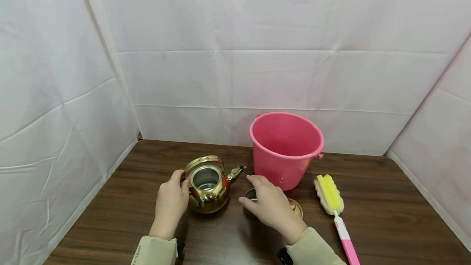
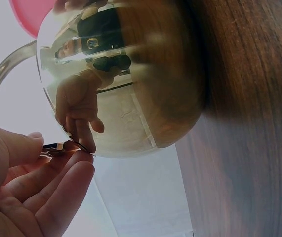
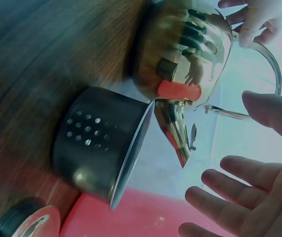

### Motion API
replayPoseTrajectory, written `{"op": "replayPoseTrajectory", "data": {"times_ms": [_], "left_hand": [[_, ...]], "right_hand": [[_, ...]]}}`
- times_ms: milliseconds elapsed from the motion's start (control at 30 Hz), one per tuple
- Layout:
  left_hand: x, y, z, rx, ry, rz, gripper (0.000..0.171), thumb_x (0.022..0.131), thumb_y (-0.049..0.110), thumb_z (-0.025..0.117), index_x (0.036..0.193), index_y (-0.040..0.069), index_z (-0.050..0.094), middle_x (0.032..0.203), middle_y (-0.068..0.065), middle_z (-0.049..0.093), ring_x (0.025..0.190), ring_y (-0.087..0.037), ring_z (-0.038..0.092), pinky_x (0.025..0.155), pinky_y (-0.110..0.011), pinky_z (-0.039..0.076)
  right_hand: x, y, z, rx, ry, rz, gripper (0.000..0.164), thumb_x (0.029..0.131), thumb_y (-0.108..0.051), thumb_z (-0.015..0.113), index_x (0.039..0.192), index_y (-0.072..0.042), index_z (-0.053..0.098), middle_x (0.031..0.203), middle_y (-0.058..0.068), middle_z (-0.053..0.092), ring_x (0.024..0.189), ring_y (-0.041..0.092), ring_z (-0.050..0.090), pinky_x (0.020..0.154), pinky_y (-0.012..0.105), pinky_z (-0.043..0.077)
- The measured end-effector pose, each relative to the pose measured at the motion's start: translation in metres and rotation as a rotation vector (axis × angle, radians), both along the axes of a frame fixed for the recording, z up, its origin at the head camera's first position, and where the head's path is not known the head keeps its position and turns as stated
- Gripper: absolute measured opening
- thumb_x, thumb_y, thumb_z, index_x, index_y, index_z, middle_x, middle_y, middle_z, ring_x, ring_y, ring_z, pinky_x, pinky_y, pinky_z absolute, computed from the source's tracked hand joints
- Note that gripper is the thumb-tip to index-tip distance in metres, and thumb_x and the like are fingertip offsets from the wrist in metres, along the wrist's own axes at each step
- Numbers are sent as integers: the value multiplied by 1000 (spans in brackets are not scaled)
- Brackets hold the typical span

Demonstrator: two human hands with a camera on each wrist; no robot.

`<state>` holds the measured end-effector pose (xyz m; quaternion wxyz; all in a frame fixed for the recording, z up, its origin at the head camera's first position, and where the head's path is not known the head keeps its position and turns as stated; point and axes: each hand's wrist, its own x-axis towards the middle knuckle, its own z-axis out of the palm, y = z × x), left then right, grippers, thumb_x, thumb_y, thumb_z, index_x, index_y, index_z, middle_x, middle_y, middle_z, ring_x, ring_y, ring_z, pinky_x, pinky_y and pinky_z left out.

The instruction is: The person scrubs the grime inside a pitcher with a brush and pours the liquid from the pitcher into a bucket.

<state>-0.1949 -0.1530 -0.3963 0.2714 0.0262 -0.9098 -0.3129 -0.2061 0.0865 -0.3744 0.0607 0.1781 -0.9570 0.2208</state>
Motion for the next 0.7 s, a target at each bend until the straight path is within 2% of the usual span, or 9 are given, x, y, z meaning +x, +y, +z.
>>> {"op": "replayPoseTrajectory", "data": {"times_ms": [267, 700], "left_hand": [[2, 0, 4, -11, 17, -6, 17, 90, 6, 61, 105, -2, 60, 89, -23, 70, 72, -38, 67, 58, -48, 52], [1, 1, 2, -8, 1, -5, 18, 90, 6, 61, 106, -1, 60, 89, -23, 70, 71, -37, 67, 57, -46, 52]], "right_hand": [[-14, -16, 2, -11, -6, 16, 62, 83, -42, 68, 133, -10, 53, 132, 8, 56, 120, 27, 55, 95, 52, 45], [-28, -36, 7, -33, -45, 52, 58, 86, -41, 66, 133, -10, 53, 134, 11, 55, 119, 29, 56, 95, 50, 45]]}}
